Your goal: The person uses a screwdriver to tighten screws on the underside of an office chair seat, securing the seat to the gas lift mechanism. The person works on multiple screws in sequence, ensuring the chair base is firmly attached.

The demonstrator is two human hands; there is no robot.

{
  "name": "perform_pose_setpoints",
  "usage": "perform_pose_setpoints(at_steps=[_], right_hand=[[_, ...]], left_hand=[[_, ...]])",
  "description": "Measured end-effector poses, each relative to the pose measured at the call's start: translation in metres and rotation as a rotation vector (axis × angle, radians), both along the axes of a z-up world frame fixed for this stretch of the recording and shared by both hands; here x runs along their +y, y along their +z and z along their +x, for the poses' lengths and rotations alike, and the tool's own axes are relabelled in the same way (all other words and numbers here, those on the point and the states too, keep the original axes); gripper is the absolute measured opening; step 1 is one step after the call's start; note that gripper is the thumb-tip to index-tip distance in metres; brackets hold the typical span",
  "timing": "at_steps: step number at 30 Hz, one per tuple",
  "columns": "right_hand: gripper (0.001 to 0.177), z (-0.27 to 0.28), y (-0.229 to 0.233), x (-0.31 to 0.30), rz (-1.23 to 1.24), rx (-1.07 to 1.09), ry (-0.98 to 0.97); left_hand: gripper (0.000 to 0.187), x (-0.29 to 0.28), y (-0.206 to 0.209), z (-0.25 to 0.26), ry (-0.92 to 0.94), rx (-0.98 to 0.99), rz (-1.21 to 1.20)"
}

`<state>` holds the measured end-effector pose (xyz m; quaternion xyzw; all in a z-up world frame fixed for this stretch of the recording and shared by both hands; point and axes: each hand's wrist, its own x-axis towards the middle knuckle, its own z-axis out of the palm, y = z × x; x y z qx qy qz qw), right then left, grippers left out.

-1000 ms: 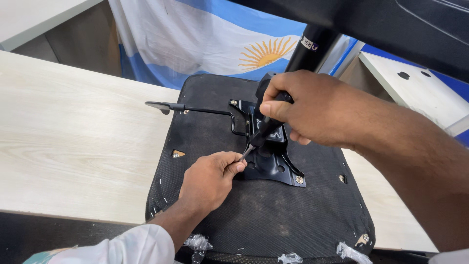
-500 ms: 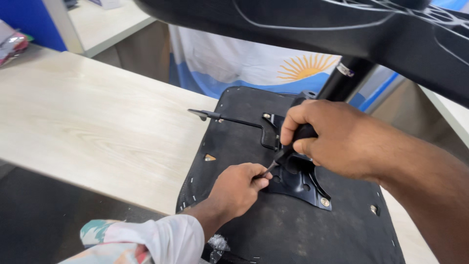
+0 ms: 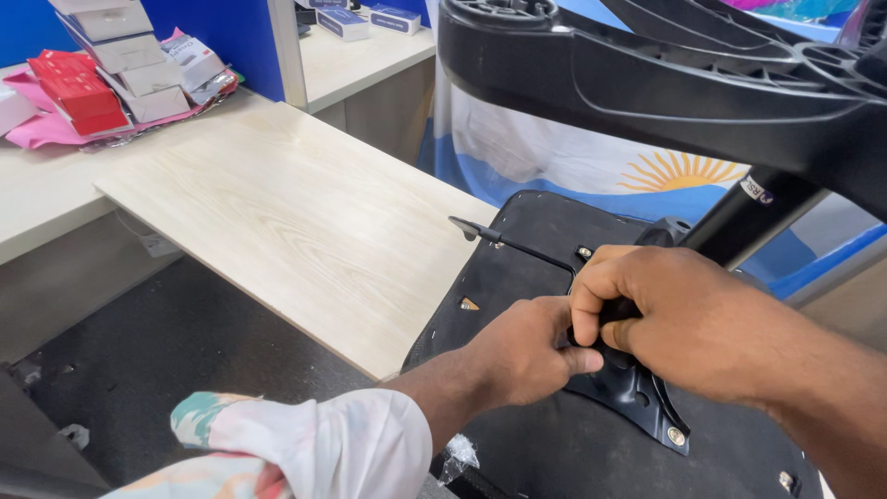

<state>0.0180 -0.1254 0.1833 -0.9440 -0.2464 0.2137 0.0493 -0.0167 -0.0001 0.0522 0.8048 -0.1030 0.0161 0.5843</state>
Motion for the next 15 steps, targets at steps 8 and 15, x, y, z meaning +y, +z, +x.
perform_pose_setpoints(at_steps=[8,15], right_hand=[[0.059,-0.021,0.003,-0.009,-0.034,-0.203,-0.18],[0.043,-0.041,0.027,0.003,0.032,-0.198,-0.419]], left_hand=[[0.025,-0.006,-0.003,-0.005,0.082,-0.046,-0.084],[0.033,-0.013,0.0,0.008,0.101,-0.014,-0.057]])
